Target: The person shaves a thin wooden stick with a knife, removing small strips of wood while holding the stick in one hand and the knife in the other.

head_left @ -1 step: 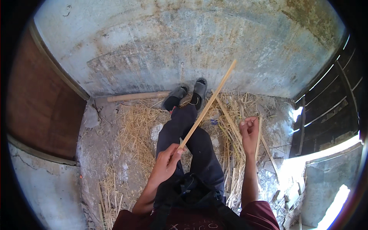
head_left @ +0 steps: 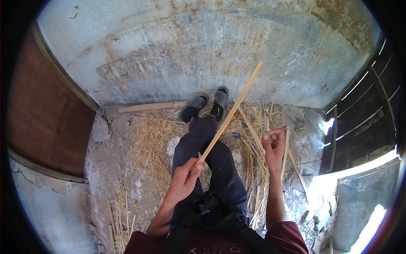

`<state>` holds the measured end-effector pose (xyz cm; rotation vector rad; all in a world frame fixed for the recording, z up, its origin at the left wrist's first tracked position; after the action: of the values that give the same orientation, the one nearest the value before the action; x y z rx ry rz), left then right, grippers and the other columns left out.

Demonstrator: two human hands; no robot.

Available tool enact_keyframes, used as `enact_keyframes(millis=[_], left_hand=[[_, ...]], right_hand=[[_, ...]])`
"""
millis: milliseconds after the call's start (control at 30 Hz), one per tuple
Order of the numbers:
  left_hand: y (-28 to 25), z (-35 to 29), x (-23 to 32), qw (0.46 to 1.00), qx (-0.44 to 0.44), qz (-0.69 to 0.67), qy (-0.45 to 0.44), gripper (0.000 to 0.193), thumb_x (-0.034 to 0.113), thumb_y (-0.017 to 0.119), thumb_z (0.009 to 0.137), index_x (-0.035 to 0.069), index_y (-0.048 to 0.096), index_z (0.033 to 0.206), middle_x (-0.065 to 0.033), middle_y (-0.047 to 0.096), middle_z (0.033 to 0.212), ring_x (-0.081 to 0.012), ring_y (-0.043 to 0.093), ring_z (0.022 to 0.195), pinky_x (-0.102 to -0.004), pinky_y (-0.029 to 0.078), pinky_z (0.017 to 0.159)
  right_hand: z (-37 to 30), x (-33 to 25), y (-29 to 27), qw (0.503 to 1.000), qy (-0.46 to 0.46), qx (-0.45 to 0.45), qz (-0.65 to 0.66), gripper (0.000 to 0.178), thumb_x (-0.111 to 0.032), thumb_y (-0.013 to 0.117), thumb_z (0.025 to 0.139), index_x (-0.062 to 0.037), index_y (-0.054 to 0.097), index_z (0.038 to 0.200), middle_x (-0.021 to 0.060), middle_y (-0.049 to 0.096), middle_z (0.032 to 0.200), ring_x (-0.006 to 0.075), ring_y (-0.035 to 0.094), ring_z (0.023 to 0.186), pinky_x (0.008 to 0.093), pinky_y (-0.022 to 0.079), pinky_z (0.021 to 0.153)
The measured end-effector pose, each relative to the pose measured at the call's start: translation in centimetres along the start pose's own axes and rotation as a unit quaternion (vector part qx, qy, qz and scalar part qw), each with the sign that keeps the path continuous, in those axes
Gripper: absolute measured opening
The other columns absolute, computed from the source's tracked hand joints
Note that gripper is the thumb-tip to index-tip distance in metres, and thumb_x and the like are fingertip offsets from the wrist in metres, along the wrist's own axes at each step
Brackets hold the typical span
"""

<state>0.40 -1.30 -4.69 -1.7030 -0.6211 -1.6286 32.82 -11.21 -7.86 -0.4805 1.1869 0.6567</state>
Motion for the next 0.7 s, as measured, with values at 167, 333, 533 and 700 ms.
enact_keyframes(millis=[167, 333, 533, 700], left_hand=[[0.9, 1.1, 1.6, 1.0, -0.018, -0.002, -0.01, 0.031, 0.03, 0.053, 0.117, 0.003, 0.067, 0.112, 0.0065, 0.042, 0.07, -0.0015, 0.035, 0.059, -0.0242, 0.028, 0.053], [1.8, 1.1, 2.9, 0.999, -0.038, -0.026, 0.001, 0.037, 0.035, 0.049, 0.119, 0.002, 0.066, 0.11, 0.006, 0.043, 0.07, -0.0021, 0.036, 0.059, -0.0241, 0.029, 0.053], [1.8, 0.8, 3.2, 0.996, -0.053, -0.057, -0.036, 0.037, 0.03, 0.048, 0.118, 0.001, 0.067, 0.107, 0.0, 0.049, 0.068, -0.0063, 0.043, 0.058, -0.0285, 0.035, 0.054], [2.1, 0.7, 3.2, 1.0, -0.03, -0.006, 0.006, 0.028, 0.023, 0.054, 0.116, 0.0, 0.067, 0.107, 0.0003, 0.047, 0.064, -0.0068, 0.042, 0.054, -0.0295, 0.033, 0.052]], right_hand=[[-1.8, -4.9, 5.2, 0.976, -0.202, -0.076, -0.036, 0.028, -0.005, 0.086, 0.093, -0.0063, 0.061, 0.107, 0.0091, 0.072, 0.09, 0.0155, 0.07, 0.074, 0.0281, 0.053, 0.064], [-3.0, -7.1, 7.7, 0.942, -0.293, -0.148, -0.072, 0.03, -0.009, 0.093, 0.085, -0.006, 0.065, 0.097, 0.0122, 0.071, 0.084, 0.0246, 0.069, 0.061, 0.0328, 0.051, 0.052], [-3.6, -7.8, 8.2, 0.925, -0.308, -0.201, -0.092, 0.03, -0.008, 0.093, 0.084, -0.0041, 0.067, 0.097, 0.0146, 0.073, 0.082, 0.0229, 0.069, 0.062, 0.032, 0.048, 0.051], [-4.0, -8.3, 8.4, 0.93, -0.298, -0.2, -0.084, 0.028, -0.008, 0.093, 0.085, -0.0039, 0.066, 0.094, 0.0145, 0.072, 0.08, 0.0217, 0.067, 0.058, 0.0309, 0.046, 0.049]])
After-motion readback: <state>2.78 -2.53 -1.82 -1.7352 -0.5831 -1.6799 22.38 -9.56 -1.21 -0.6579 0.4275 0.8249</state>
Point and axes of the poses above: each hand's wrist, its own z-axis towards the middle knuckle, its own y-axis out of the palm, x = y × z, the point moved 2 cm from there along z, towards the middle knuckle
